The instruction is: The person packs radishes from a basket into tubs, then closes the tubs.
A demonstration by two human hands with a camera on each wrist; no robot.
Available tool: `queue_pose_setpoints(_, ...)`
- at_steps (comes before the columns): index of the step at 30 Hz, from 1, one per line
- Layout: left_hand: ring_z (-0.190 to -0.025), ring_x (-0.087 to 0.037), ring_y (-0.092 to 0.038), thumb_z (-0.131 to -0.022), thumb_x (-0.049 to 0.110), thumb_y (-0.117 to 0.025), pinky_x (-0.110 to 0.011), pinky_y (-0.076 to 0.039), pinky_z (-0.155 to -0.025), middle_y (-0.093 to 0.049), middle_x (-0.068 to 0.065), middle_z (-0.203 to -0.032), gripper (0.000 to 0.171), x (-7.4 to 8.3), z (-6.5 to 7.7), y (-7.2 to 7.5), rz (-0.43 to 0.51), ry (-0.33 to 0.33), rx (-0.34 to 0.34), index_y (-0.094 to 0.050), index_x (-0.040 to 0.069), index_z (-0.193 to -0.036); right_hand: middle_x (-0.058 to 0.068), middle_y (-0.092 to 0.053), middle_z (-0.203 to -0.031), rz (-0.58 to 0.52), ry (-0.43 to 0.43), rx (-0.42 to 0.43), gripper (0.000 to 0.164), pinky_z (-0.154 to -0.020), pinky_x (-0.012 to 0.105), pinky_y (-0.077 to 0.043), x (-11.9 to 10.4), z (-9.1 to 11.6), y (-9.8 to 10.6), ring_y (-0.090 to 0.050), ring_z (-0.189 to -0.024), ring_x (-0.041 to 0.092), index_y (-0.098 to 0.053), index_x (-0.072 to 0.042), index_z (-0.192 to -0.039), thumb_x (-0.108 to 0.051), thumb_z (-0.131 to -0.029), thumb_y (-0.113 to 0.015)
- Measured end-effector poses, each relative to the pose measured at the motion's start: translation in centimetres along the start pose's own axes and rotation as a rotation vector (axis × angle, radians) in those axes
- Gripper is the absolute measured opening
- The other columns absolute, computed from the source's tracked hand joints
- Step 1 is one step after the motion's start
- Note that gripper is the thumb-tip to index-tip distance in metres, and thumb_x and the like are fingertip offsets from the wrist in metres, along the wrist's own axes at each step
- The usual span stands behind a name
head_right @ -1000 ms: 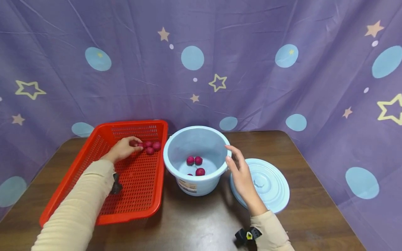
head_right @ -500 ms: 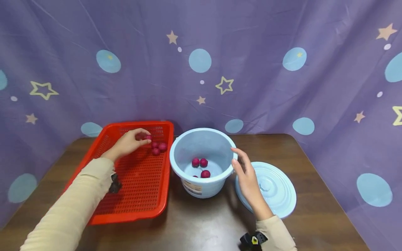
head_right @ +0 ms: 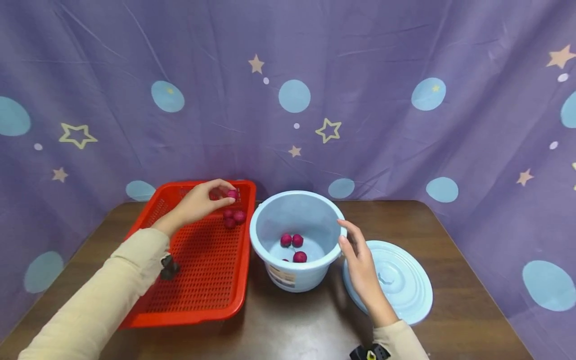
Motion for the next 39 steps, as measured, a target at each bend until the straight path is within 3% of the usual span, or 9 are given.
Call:
queue_pose_setpoints(6,-0.101,-0.019,-0.061,-0.091,0.031,-0.073,-0.043,-0.046,-0.091,-0.067,0.001,-0.108,0.028,2.4,0.4,-0.8,0.019,-0.048,-0.022,-0.066,0.023,-0.116,0.007,-0.045,-0.146,0.002,-0.002,0.002,0.037,-0.089,0.022,-0.039,0.0,0.1,-0.1,-0.043,-0.125,0.008,-0.047,-0.007,-0.142,-0.013,-0.106,-0.042)
queue_pose_setpoints(11,-0.079,-0.015,-0.065,-0.09,0.035,-0.074,-0.037,-0.053,-0.073,-0.065,0.005,-0.103,0.026,4.4,0.4,-1.7,0.019,-0.081,-0.035,-0.066,0.027,-0.114,0.007,-0.046,-0.145,0.012,0.003,0.007,0.037,-0.087,0.023,-0.039,0.0,0.0,0.1,-0.045,-0.121,0.01,-0.048,-0.007,-0.141,-0.014,-0.106,-0.042)
queue_pose_setpoints(14,-0.075,-0.014,-0.063,-0.09,0.038,-0.073,-0.035,-0.051,-0.068,-0.065,0.006,-0.102,0.028,5.9,0.4,-2.0,-0.022,-0.115,-0.026,-0.066,0.028,-0.115,0.007,-0.046,-0.145,0.013,-0.001,0.005,0.037,-0.087,0.023,-0.04,0.0,0.0,0.1,-0.046,-0.121,0.011,-0.048,-0.008,-0.142,-0.014,-0.106,-0.042)
queue_pose_setpoints(18,-0.086,-0.013,-0.059,-0.09,0.042,-0.072,-0.035,-0.048,-0.072,-0.065,0.008,-0.101,0.03,7.8,0.5,-2.5,-0.064,-0.149,-0.019,-0.066,0.029,-0.116,0.007,-0.045,-0.146,0.014,-0.002,0.004,0.037,-0.088,0.022,-0.04,0.0,0.0,0.2,-0.045,-0.122,0.012,-0.047,-0.008,-0.142,-0.014,-0.106,-0.042)
queue_pose_setpoints(26,-0.09,-0.013,-0.06,-0.09,0.036,-0.074,-0.034,-0.049,-0.073,-0.064,0.01,-0.095,0.027,10.1,0.9,-4.1,-0.02,-0.21,-0.086,-0.067,0.027,-0.115,0.012,-0.046,-0.145,0.01,-0.001,-0.001,0.037,-0.088,0.021,-0.04,0.1,-0.1,0.1,-0.046,-0.12,0.01,-0.047,-0.007,-0.142,-0.014,-0.106,-0.042)
queue_pose_setpoints(39,-0.097,-0.008,-0.058,-0.088,0.032,-0.076,-0.028,-0.049,-0.077,-0.063,0.018,-0.108,0.028,13.4,2.4,-6.2,-0.116,-0.336,-0.181,-0.068,0.031,-0.115,0.014,-0.046,-0.145,-0.011,-0.008,-0.006,0.037,-0.091,0.016,-0.04,0.0,-0.1,0.1,-0.046,-0.122,0.008,-0.047,-0.006,-0.142,-0.014,-0.106,-0.042)
Point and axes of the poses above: each hand's wrist, its own z-axis away from the middle knuckle, its own y-axis out of the back of the hand, x = y × z, the point moved 9 cm from there along -z, towards the middle knuckle
